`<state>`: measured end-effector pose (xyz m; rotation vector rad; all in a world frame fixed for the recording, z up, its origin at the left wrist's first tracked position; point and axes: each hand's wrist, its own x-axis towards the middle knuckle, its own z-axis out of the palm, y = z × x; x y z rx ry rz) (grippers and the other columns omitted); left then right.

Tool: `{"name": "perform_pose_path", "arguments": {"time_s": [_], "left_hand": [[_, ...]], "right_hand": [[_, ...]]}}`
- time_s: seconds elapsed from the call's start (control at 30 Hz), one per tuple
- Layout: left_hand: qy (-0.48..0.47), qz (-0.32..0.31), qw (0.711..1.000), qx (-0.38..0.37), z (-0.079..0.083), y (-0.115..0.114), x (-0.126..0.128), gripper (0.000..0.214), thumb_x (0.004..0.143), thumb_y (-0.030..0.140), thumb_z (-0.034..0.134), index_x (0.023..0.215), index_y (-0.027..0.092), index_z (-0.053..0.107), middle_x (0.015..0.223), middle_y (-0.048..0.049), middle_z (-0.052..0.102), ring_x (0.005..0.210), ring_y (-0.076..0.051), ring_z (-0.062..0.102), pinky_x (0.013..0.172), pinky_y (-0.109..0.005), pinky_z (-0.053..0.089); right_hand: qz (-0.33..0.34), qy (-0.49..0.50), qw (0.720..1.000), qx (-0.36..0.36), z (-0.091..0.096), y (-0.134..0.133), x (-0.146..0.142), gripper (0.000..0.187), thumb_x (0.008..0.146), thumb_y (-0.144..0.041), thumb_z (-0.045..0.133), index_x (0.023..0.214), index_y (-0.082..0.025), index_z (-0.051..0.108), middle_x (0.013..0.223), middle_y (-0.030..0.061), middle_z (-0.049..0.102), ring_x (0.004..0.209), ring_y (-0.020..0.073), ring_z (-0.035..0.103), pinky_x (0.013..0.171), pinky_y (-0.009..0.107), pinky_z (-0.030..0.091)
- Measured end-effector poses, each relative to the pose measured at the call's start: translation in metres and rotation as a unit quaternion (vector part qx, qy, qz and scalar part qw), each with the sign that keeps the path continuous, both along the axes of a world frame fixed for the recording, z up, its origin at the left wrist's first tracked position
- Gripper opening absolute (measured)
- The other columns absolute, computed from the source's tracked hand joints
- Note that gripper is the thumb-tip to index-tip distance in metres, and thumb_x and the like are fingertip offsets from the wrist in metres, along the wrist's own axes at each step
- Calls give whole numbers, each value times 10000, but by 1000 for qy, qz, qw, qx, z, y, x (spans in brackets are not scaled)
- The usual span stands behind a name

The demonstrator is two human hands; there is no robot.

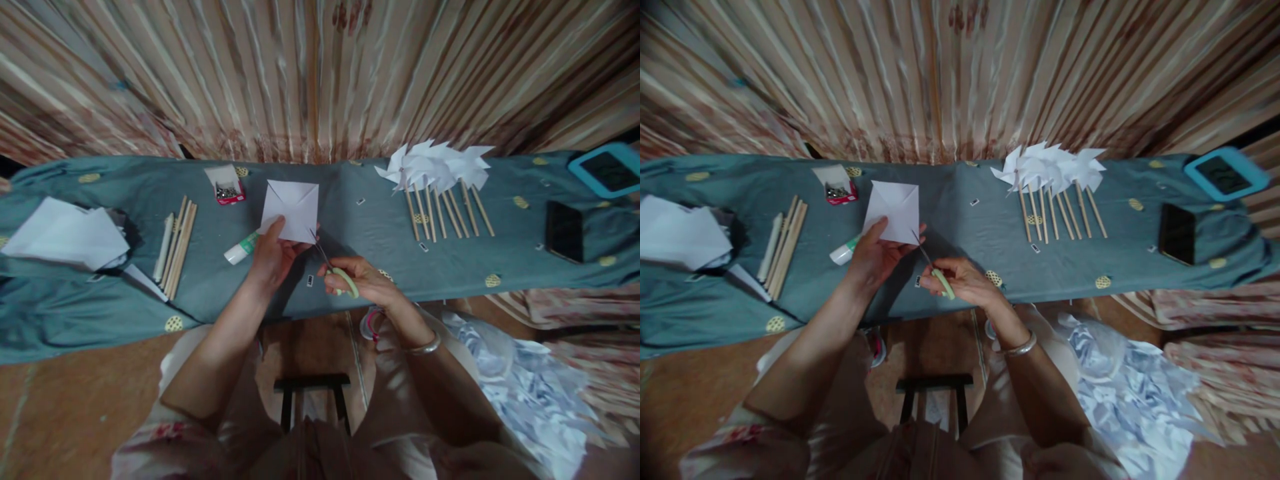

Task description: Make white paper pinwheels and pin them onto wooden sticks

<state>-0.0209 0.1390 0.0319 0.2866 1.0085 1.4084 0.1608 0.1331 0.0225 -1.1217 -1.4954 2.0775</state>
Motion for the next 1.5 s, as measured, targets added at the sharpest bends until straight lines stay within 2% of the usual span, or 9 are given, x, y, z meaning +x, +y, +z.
{"name": "perform_pose_path", "arguments": {"time_s": [0.17,0.5,0.63,1.0,1.23,1.5], "left_hand": [[-1,-5,1000,-9,0,-1,4,242,939,270,479,1055,117,627,898,-95,762,834,-233,743,761,-344,600],[13,-11,1000,-23,-2,-2,8,205,929,326,532,981,169,652,890,-81,763,854,-231,749,795,-352,597],[8,-7,1000,-17,-2,-3,8,218,939,266,473,980,162,660,902,-86,764,844,-235,749,802,-375,598],[7,-4,1000,-20,1,-3,9,241,970,225,396,976,167,630,877,-70,760,799,-219,744,722,-341,604],[7,-12,1000,-4,-3,-3,6,222,951,244,454,1042,152,634,910,-89,763,808,-227,750,771,-368,595],[0,-7,1000,-3,-4,-4,6,280,946,231,442,1145,124,608,930,-95,766,832,-242,750,793,-385,599]], "right_hand": [[-8,-9,1000,4,-4,1,-1,452,651,-570,802,817,-172,667,622,-41,626,566,85,569,520,183,424],[-25,-15,1000,-2,-2,2,-4,453,605,-564,826,784,-178,671,596,-44,627,531,91,574,491,192,423],[-18,-18,1000,8,-2,2,-3,442,627,-565,813,785,-177,675,590,-39,632,532,90,571,479,186,411],[-25,-8,1000,-15,0,2,-5,430,583,-534,848,734,-179,656,563,-54,613,497,73,545,467,177,404],[-17,-12,1000,14,-6,2,-3,403,616,-526,836,715,-175,666,556,-53,605,489,70,534,456,175,404],[-21,0,1000,18,0,3,-5,403,585,-518,848,675,-174,660,519,-60,586,460,59,501,434,173,389]]}}
